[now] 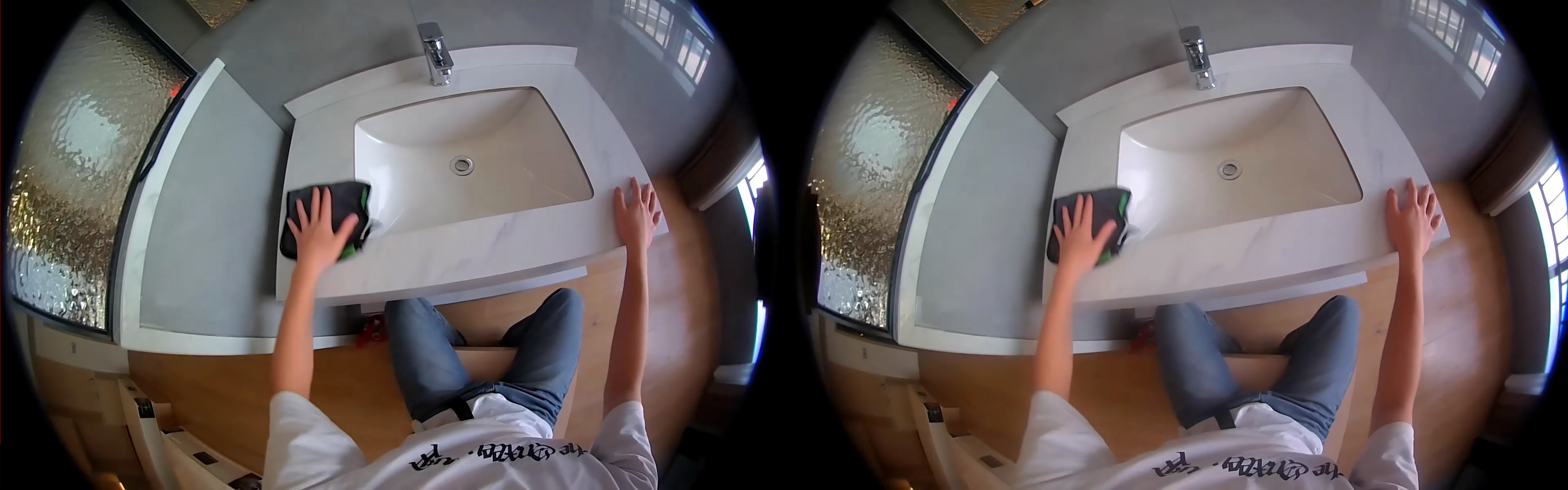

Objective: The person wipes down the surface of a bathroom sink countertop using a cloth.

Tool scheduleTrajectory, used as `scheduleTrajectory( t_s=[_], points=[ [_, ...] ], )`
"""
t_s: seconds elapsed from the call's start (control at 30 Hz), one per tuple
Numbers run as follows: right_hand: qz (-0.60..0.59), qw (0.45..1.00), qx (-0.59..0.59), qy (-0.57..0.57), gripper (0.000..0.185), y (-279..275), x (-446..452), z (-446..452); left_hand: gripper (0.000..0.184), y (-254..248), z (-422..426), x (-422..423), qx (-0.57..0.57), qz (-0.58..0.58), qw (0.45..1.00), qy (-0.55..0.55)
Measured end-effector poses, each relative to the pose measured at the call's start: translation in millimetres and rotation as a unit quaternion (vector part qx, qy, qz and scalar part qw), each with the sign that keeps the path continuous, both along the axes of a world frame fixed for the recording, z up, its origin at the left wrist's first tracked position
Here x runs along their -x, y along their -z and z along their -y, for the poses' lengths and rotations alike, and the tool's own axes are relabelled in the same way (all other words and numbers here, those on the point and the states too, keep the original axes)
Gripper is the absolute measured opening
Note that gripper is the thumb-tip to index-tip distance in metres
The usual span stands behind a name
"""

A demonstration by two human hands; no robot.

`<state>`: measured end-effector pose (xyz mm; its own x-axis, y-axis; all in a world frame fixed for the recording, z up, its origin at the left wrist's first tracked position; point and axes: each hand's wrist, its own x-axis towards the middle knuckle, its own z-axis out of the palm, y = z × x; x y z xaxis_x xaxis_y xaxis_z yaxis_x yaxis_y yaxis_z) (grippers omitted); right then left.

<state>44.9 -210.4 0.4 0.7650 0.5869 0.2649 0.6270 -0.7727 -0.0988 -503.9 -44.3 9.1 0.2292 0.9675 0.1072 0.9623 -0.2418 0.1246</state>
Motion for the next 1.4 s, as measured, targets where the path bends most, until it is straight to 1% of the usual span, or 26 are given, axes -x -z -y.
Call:
scheduleTrajectory(
  t_s=[0.07,0.13,0.2,0.3,0.33,0.4,0.53,0.6,0.73,0.83,1.03,1.17,1.3,1.4],
  points=[
    [0.003,1.0,0.015,0.0,0.062,-0.8,0.4,0.4,0.084,-5.0,53.5,1.8,-0.006,0.004,1.0,0.026],
    [-0.001,1.0,0.018,0.0,0.062,0.2,-0.7,2.1,0.083,-5.7,89.9,0.8,-0.01,0.004,1.0,0.027],
    [-0.001,1.0,0.023,-0.006,0.063,-1.3,-2.2,-1.3,0.083,-2.8,110.5,-5.3,-0.015,-0.01,1.0,0.001],
    [0.005,1.0,0.025,0.0,0.063,4.6,-5.6,-0.6,0.084,-11.4,111.8,-16.1,0.024,-0.013,0.999,-0.031],
    [0.006,1.0,0.02,-0.001,0.063,3.1,-5.7,-3.7,0.083,-17.7,101.6,-20.7,0.037,-0.017,0.998,-0.045],
    [0.001,1.0,0.029,0.009,0.062,1.2,-3.6,-1.5,0.09,-22.3,76.3,-21.7,0.069,-0.014,0.996,-0.055],
    [0.007,0.999,0.029,0.014,0.061,7.1,-9.7,-1.9,0.101,-17.4,-5.2,-31.0,0.07,-0.032,0.991,-0.11],
    [0.012,0.999,0.039,0.017,0.061,8.9,-12.5,-1.5,0.106,-5.0,-52.0,-34.2,0.039,0.005,0.992,-0.117],
    [0.018,0.999,0.021,0.018,0.061,12.5,-15.5,-1.0,0.106,-8.5,-120.8,-53.7,0.047,0.005,0.983,-0.178],
    [0.018,0.999,0.016,0.024,0.06,12.5,-16.2,-0.2,0.112,-8.4,-165.4,-61.0,0.058,0.011,0.979,-0.194],
    [0.057,0.998,0.004,0.0,0.056,22.4,-27.6,7.9,0.115,-8.6,-227.6,-67.2,0.059,0.031,0.977,-0.203],
    [0.06,0.998,-0.01,-0.013,0.056,28.1,-36.6,11.9,0.116,-8.9,-264.6,-63.3,0.059,0.026,0.972,-0.225],
    [0.068,0.997,-0.01,-0.021,0.055,29.1,-40.2,13.6,0.116,-2.7,-286.4,-52.2,0.029,0.018,0.982,-0.186],
    [0.064,0.997,-0.024,-0.039,0.055,26.7,-37.5,16.8,0.112,-2.1,-286.1,-47.0,0.037,0.006,0.985,-0.168]
  ],
)
